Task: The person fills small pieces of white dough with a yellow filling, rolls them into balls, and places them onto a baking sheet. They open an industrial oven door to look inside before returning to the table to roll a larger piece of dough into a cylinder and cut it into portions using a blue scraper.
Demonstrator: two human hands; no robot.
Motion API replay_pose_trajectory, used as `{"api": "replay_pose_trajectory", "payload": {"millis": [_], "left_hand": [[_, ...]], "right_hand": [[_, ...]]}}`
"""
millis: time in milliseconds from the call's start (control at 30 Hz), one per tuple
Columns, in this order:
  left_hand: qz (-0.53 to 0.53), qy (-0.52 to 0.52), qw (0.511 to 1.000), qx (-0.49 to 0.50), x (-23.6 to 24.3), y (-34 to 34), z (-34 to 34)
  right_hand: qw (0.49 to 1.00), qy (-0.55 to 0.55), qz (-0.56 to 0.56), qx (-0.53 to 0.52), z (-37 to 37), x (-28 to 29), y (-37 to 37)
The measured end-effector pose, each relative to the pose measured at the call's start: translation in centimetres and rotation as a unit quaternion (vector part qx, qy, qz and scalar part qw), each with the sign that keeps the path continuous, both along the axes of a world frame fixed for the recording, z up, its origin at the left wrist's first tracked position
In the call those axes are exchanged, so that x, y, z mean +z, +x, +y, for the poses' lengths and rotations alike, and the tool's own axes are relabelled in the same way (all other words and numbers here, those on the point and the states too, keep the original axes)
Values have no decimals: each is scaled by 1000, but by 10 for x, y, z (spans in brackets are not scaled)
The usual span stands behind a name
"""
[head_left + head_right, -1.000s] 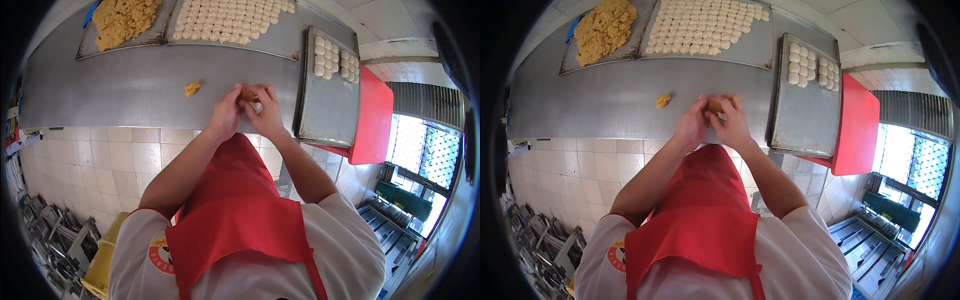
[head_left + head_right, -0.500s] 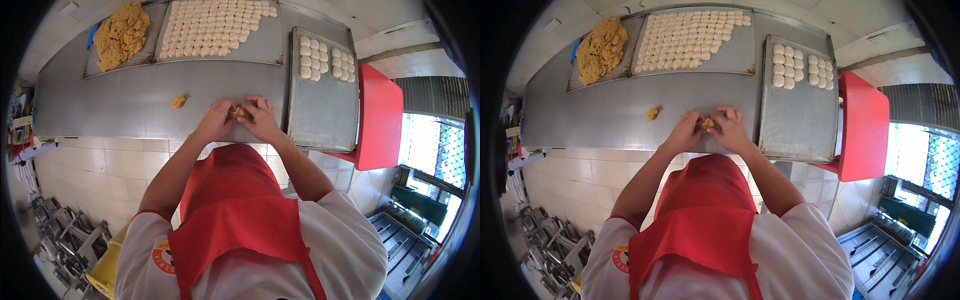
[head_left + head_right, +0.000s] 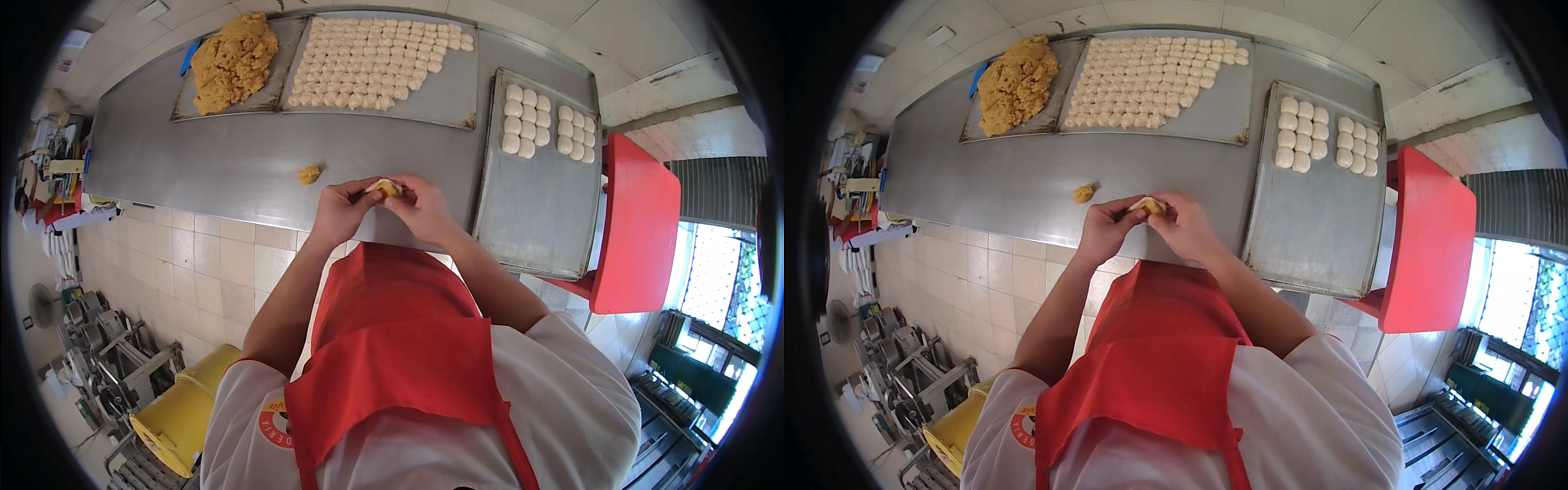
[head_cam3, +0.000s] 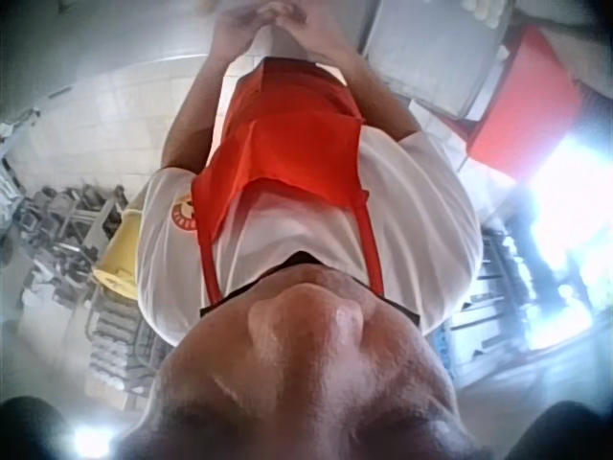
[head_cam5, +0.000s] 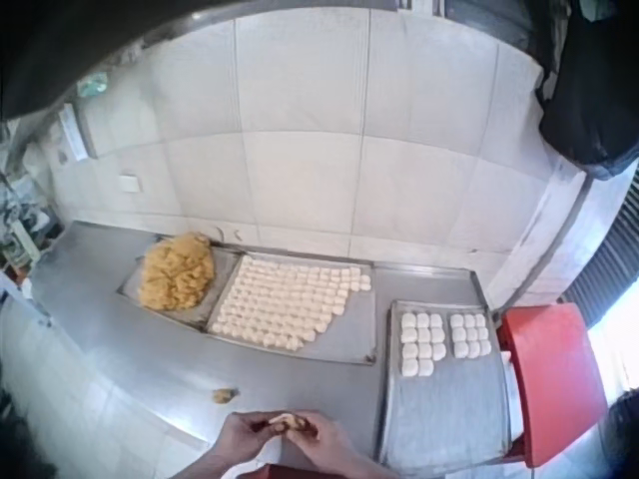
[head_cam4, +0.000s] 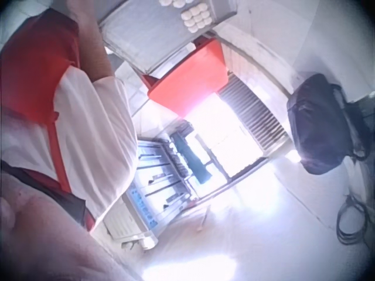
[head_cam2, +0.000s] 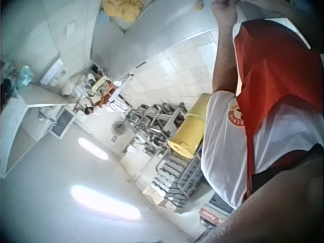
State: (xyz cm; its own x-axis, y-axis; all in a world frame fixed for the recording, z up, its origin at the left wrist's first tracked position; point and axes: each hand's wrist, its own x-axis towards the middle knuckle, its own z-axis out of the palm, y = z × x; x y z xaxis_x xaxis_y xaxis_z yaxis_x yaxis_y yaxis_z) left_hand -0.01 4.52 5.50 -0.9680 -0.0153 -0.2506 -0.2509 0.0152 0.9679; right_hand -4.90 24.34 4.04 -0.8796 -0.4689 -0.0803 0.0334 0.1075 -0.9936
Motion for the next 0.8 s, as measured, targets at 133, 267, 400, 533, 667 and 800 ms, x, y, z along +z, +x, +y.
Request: {"api": "replay_pose_trajectory", "payload": {"millis": [133,267,400,533,667,800], "left_hand": [[9,-167,986,14,11,5,5],[22,-10,999,42,12,-1,-4],[-11,117,992,40,20,-8,-18],[36,56,997,-32,27,-7,-31],[159,-79,980,-89,15,-8,-42],[146,-271,941,-141,0,-24,-37]], "right_hand": [[990,100,102,3,-1,13,-1],[954,139,264,35,-12,30,0],[961,108,253,26,-24,59,6],[954,150,260,18,-18,52,-3],[985,98,142,-26,-19,42,0],[949,205,234,-43,-18,13,3]]}}
